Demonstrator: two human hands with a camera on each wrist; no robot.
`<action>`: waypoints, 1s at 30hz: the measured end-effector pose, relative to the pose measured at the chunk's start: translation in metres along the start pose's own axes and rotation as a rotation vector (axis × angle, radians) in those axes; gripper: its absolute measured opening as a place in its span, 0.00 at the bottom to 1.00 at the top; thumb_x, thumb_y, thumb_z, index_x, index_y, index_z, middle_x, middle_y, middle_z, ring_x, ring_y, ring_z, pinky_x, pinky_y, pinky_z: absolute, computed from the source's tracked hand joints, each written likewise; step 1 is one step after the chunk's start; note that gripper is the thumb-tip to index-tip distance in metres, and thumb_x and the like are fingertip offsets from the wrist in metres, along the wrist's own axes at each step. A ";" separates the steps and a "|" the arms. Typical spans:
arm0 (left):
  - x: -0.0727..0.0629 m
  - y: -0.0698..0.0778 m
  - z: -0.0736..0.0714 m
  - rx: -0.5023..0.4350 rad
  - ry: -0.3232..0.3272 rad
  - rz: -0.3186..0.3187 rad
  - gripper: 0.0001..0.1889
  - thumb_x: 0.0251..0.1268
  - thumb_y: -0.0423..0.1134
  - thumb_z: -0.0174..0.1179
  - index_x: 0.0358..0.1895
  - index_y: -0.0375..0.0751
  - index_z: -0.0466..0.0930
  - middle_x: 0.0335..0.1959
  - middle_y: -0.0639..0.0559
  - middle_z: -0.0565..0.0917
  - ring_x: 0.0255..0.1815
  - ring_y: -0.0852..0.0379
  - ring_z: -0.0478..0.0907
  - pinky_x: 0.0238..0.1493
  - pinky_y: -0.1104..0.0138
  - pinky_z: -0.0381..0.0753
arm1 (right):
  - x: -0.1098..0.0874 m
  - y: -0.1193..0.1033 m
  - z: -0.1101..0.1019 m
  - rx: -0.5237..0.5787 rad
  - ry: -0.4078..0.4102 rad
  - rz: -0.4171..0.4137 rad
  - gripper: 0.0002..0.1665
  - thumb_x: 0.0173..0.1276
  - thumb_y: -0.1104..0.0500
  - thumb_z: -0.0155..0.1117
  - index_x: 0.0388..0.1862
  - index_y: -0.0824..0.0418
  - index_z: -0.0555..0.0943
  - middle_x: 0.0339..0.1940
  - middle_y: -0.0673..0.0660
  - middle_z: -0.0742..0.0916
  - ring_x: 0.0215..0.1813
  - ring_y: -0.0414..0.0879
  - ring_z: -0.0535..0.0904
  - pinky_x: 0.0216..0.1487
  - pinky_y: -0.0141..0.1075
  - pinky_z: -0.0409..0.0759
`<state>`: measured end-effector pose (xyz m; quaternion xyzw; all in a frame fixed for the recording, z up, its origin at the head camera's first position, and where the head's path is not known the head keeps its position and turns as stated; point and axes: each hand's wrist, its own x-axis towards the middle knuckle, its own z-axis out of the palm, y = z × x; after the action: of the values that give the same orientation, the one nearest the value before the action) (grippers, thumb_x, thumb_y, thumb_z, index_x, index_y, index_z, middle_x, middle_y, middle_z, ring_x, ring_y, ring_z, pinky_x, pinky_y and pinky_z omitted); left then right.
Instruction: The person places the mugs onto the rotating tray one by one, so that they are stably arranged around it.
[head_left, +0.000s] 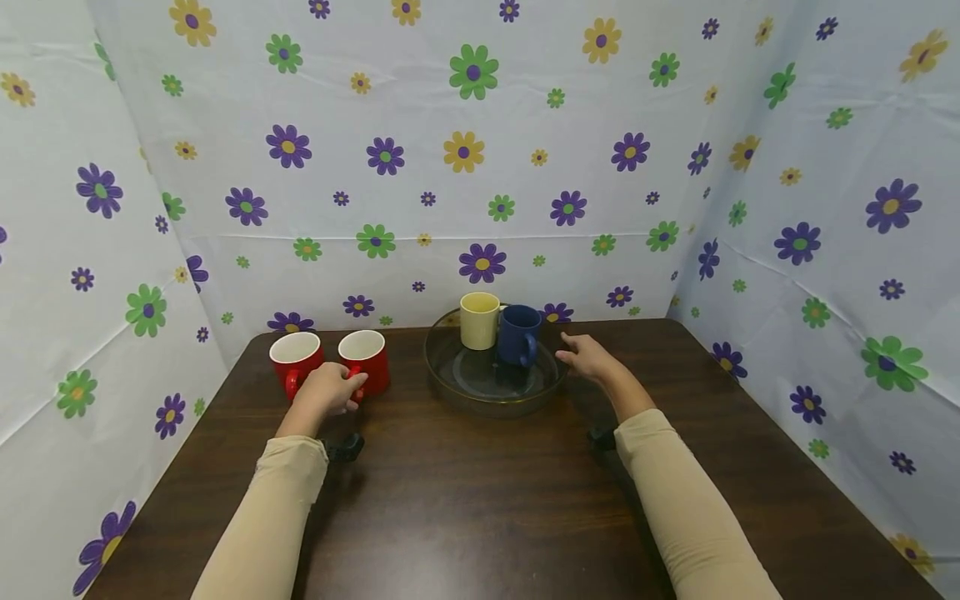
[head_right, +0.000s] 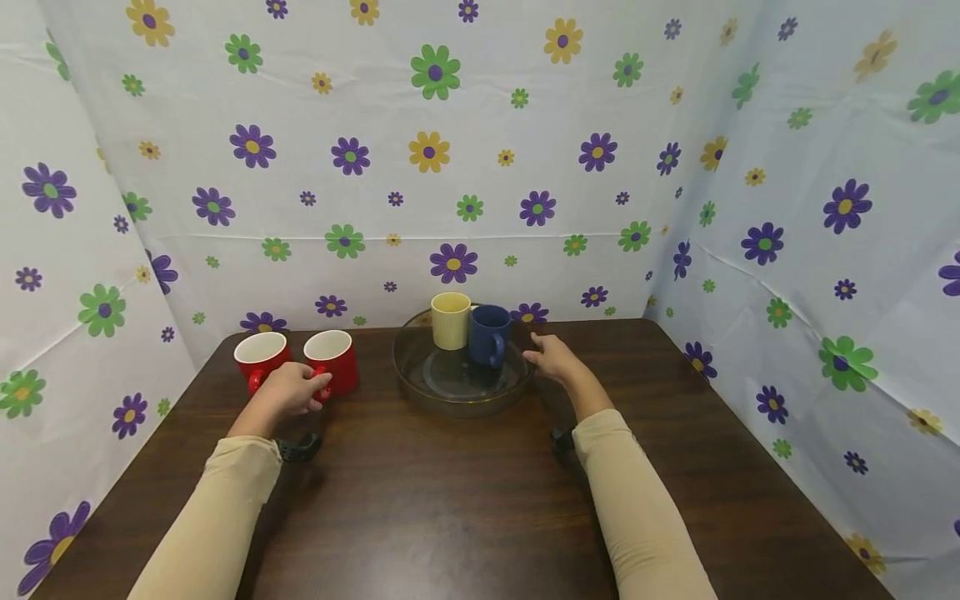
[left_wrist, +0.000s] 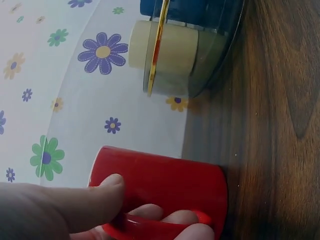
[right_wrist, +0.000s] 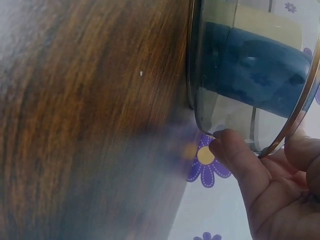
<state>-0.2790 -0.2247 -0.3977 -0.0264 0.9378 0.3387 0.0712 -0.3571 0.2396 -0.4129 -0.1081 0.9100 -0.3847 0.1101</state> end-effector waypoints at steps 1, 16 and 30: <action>0.000 0.000 0.000 -0.021 -0.003 0.000 0.20 0.79 0.47 0.54 0.41 0.29 0.81 0.29 0.45 0.86 0.34 0.46 0.87 0.31 0.67 0.84 | 0.001 -0.001 0.000 0.000 0.000 -0.001 0.37 0.83 0.63 0.49 0.80 0.73 0.46 0.78 0.78 0.54 0.59 0.68 0.80 0.63 0.54 0.77; -0.002 -0.006 -0.004 0.016 0.076 0.027 0.19 0.77 0.44 0.56 0.39 0.29 0.86 0.27 0.45 0.87 0.32 0.45 0.88 0.33 0.64 0.84 | -0.002 -0.005 0.001 -0.020 0.003 -0.012 0.36 0.82 0.64 0.50 0.79 0.76 0.48 0.78 0.77 0.55 0.68 0.68 0.72 0.64 0.54 0.76; -0.004 -0.001 -0.006 0.016 0.072 0.039 0.18 0.77 0.44 0.56 0.43 0.29 0.86 0.30 0.44 0.88 0.32 0.45 0.87 0.31 0.65 0.82 | 0.000 -0.002 -0.003 -0.070 0.021 -0.028 0.35 0.81 0.63 0.52 0.78 0.76 0.51 0.78 0.75 0.57 0.64 0.67 0.77 0.71 0.56 0.68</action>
<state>-0.2760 -0.2294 -0.3930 -0.0199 0.9429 0.3311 0.0312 -0.3572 0.2398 -0.4094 -0.1206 0.9225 -0.3552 0.0914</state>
